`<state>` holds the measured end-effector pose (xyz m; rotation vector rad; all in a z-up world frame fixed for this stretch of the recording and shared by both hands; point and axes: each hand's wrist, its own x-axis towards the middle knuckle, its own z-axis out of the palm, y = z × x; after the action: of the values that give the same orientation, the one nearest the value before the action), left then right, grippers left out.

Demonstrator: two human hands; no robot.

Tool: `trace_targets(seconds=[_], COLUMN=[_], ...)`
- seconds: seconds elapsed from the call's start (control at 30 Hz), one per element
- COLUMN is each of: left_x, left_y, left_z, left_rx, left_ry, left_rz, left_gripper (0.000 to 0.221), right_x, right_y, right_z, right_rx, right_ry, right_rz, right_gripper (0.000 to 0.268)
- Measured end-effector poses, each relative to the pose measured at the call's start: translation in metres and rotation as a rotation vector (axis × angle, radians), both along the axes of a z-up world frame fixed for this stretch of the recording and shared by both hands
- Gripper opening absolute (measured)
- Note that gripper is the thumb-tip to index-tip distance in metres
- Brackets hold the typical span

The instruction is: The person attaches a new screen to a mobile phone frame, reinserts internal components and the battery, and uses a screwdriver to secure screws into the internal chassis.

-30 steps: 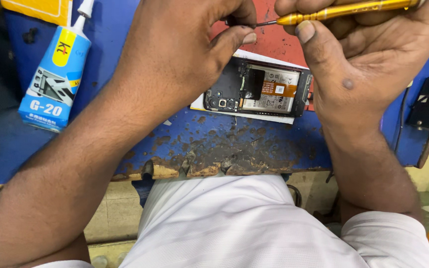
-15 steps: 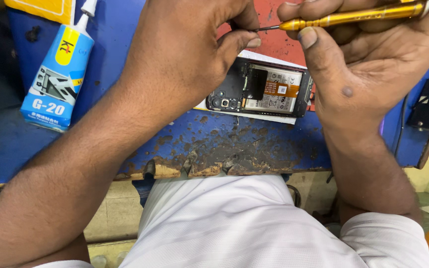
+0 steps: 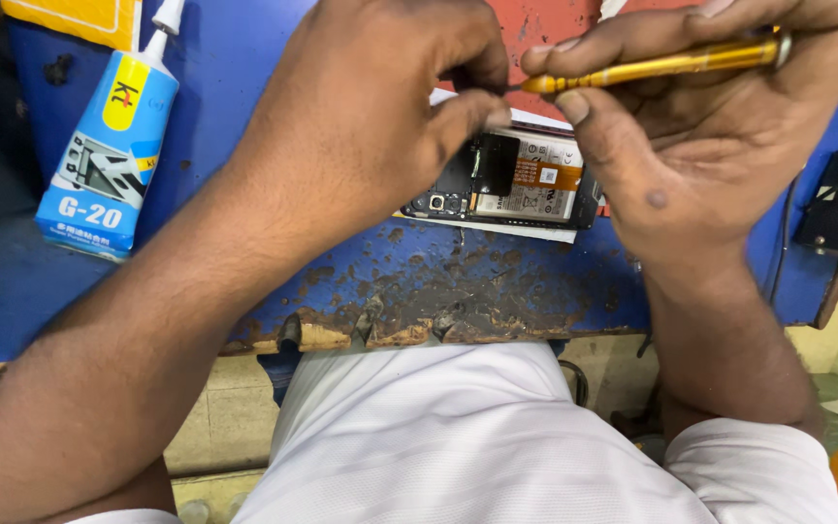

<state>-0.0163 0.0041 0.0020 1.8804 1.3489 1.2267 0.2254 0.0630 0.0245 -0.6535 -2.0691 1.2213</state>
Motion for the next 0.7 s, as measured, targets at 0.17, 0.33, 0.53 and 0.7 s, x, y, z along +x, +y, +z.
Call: trace_targets(seconds=[0.17, 0.33, 0.53, 0.7], left_x=[-0.016, -0.021, -0.021, -0.023], left_y=[-0.007, -0.01, -0.01, -0.013], left_z=[0.006, -0.006, -0.02, -0.023], left_rx=[0.056, 0.041, 0.174, 0.256], left_ry=[0.12, 0.363, 0.527, 0.501], left_rz=[0.033, 0.294, 0.388, 0.462], left_gripper=[0.029, 0.017, 0.014, 0.017], right_x=[0.001, -0.021, -0.037, -0.043], right_y=[-0.011, -0.015, -0.027, -0.029], right_z=[0.005, 0.02, 0.021, 0.019], right_rx=[0.093, 0.383, 0.203, 0.231], right_ry=[-0.088, -0.259, -0.188, -0.217], right_rz=[0.039, 0.138, 0.166, 0.181], right_gripper=[0.042, 0.049, 0.041, 0.037])
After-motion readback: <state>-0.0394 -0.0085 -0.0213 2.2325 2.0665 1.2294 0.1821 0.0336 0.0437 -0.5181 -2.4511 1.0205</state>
